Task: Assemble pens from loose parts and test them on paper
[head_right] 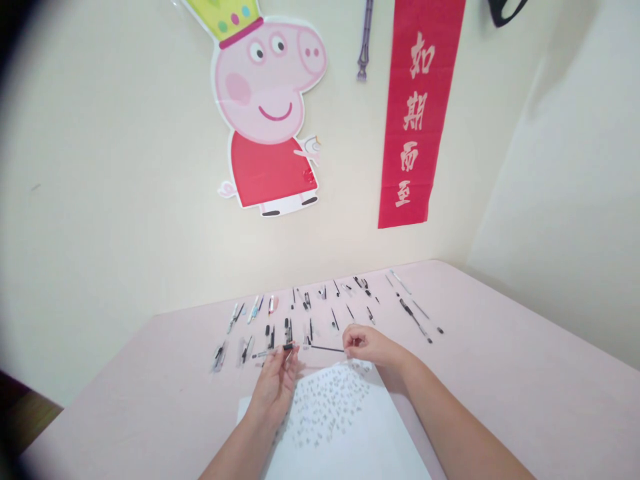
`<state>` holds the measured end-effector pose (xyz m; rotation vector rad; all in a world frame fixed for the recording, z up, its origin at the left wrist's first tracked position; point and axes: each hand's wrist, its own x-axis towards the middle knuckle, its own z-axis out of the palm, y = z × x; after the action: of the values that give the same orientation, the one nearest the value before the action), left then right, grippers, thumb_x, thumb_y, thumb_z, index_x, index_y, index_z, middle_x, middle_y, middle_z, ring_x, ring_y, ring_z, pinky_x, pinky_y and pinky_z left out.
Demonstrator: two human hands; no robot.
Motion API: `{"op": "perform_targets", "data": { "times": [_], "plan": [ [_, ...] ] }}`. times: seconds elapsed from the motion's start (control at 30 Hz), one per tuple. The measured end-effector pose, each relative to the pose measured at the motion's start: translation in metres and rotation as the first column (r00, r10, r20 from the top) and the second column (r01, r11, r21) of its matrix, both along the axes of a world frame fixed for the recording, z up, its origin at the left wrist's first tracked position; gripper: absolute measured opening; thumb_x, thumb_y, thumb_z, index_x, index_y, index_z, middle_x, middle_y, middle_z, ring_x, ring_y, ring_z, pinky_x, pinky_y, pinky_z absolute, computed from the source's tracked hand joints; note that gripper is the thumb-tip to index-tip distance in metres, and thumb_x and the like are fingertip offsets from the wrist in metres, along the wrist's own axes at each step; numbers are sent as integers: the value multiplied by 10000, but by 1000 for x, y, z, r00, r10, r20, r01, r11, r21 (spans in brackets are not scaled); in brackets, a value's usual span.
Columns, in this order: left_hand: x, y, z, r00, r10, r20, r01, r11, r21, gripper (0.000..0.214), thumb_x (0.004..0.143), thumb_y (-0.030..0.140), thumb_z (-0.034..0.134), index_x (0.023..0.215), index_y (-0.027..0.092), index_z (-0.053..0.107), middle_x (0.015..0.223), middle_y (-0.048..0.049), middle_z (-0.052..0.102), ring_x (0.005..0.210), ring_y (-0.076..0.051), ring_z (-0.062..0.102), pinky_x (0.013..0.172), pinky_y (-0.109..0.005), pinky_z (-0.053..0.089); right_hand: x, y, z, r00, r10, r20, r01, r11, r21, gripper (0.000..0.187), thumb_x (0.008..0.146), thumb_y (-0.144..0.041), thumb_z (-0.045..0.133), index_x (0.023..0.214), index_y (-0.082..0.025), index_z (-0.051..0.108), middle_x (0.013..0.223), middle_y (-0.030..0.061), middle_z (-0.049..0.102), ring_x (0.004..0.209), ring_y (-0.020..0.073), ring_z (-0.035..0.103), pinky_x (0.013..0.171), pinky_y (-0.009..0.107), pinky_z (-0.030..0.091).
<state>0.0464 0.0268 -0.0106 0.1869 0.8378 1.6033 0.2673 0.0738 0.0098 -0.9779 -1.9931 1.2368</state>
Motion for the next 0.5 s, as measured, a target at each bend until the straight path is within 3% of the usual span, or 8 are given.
{"op": "perform_targets", "data": {
  "times": [0.37, 0.5],
  "plan": [
    [-1, -1, -8, 991, -56, -124, 67, 994, 86, 44, 812, 155, 573, 797, 181, 541, 799, -20, 683, 729, -94, 656, 652, -182, 527, 3, 2, 0, 999, 43, 17, -43, 999, -9, 31, 648, -154, 544, 618, -156, 536, 739, 14, 500, 658, 121, 471, 618, 254, 364],
    [0, -3, -8, 979, -89, -185, 113, 986, 125, 133, 740, 241, 665, 802, 188, 559, 797, 0, 674, 749, -101, 646, 685, -191, 518, 4, 4, -3, 999, 38, -21, -39, 999, -17, 37, 654, -163, 554, 618, -155, 547, 736, 15, 510, 662, 122, 483, 629, 256, 372]
  ]
}}
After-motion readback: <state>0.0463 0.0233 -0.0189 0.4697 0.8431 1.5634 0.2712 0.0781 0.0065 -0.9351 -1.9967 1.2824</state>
